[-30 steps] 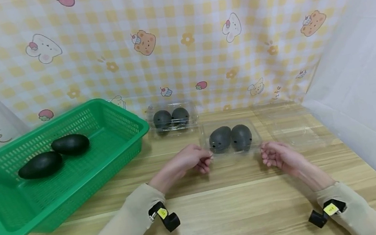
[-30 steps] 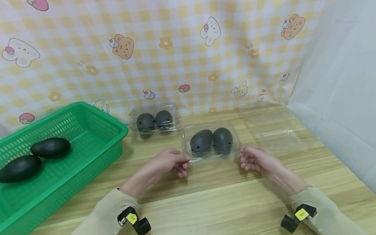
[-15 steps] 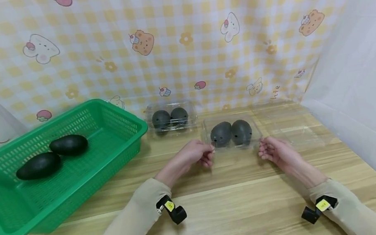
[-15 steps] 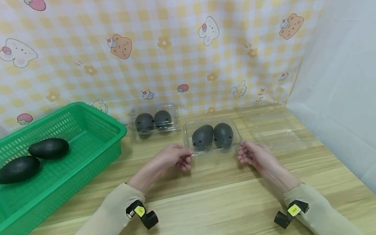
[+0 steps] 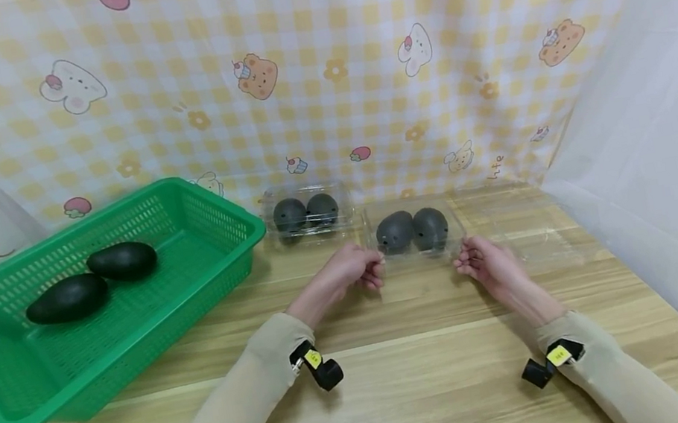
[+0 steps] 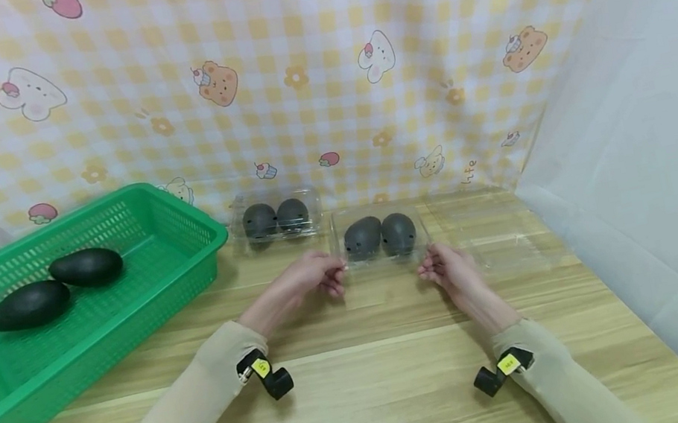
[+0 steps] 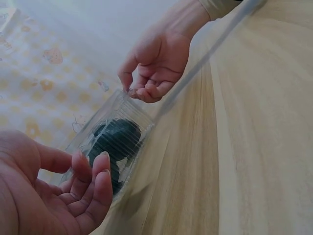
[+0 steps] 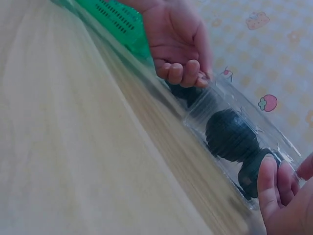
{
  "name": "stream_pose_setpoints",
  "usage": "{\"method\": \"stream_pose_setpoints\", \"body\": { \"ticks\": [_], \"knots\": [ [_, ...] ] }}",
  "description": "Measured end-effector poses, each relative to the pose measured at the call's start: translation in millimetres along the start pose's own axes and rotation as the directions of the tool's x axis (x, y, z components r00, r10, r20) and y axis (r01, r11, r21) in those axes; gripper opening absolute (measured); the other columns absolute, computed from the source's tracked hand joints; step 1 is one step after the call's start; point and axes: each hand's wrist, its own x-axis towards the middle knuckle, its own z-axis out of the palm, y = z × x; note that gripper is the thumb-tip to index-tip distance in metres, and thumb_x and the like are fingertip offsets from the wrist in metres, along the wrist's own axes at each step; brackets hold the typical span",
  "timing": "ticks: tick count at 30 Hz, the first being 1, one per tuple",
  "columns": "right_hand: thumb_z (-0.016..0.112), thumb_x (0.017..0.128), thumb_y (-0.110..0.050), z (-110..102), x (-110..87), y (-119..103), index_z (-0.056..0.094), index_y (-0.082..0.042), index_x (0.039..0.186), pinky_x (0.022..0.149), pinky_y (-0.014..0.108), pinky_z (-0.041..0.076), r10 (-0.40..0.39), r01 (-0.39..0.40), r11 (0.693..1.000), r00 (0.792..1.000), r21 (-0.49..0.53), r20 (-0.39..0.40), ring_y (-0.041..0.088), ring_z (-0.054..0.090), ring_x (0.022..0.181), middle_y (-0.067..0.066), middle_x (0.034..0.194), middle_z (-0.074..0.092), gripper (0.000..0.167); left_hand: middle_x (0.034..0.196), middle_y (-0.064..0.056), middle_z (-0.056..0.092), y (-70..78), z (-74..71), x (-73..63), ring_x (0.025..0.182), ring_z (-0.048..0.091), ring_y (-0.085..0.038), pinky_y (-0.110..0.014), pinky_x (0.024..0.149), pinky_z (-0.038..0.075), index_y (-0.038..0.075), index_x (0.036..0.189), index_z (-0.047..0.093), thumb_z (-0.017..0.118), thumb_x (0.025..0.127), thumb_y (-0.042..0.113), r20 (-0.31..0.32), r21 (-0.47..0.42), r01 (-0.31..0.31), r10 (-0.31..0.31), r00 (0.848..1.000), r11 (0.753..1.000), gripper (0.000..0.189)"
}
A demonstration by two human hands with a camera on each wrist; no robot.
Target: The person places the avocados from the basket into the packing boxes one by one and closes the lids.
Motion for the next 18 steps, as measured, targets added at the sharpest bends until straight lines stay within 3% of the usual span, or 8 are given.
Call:
{"method": "stream_pose_setpoints", "body": {
  "ticks": [18],
  "knots": [
    [0.041,0.105,-0.004,13,26.0,0,0.053,-0.002,0.085,0.071,0.023,0.056,-0.021,0.023,0.999,0.997,0.024,-0.068,0.016,0.063,0.07,0.004,0.075,0.053,0.023,0.067,-0.005,0.057,0.5,-2.7,17.4,0.054,0.061,-0.012,-0.022,0.055,0.054,-0.018,0.108,0.06,0.053,0.103,0.007,-0.09,-0.091,0.004,-0.012,0.996,0.996,0.027]
  ]
}}
